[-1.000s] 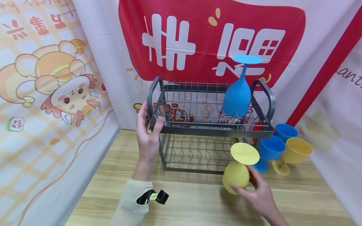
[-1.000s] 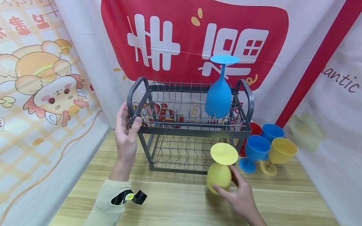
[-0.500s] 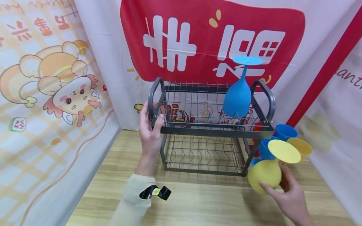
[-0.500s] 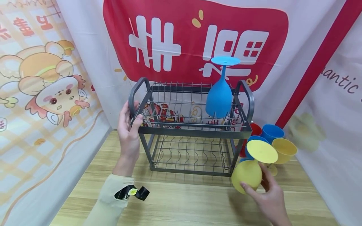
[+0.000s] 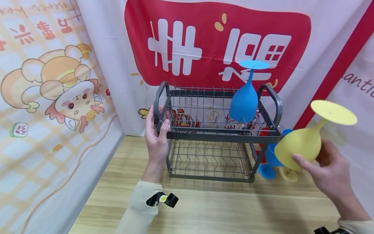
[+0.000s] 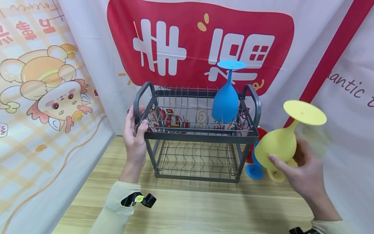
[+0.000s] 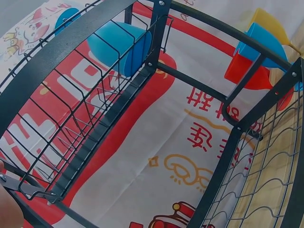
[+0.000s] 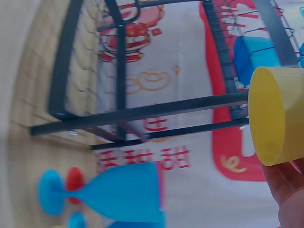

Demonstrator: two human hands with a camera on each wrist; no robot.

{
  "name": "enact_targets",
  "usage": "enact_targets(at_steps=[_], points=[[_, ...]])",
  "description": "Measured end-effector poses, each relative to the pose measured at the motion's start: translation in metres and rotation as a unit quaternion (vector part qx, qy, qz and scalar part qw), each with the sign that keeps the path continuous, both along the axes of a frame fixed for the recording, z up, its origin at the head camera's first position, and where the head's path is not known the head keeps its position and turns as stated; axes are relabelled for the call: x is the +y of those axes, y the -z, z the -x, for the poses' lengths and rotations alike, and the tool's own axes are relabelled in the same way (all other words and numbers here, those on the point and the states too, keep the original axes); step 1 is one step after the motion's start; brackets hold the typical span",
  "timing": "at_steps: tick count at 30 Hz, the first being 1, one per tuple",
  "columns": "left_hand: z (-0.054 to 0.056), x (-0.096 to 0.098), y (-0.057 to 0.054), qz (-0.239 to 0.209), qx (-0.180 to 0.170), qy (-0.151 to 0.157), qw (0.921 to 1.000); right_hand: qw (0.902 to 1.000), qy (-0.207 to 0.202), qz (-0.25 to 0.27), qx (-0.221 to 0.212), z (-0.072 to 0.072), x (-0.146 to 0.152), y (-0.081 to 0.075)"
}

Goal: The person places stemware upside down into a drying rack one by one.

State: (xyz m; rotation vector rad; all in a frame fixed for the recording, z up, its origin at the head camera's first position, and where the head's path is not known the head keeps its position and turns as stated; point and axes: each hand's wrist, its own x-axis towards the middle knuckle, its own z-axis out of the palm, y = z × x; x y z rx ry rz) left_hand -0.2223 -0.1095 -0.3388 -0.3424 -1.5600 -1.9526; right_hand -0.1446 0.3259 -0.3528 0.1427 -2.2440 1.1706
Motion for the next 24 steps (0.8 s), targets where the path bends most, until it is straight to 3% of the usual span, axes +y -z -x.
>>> enact_targets(at_steps=[8, 15, 24], points=[[0.001, -0.002, 0.001, -0.003, 0.003, 0.008, 1.0, 0.999, 0.031, -0.028, 0.014, 0.009, -0.002, -0.045], [0.0, -0.002, 0.001, 0.0, 0.008, 0.007, 0.9999, 0.9949, 0.083, -0.031, -0.048, 0.012, -0.008, -0.083], [0.001, -0.002, 0.003, 0.005, 0.015, 0.01, 0.9998, 0.9998, 0.002, -0.016, -0.013, 0.028, -0.049, -0.107]])
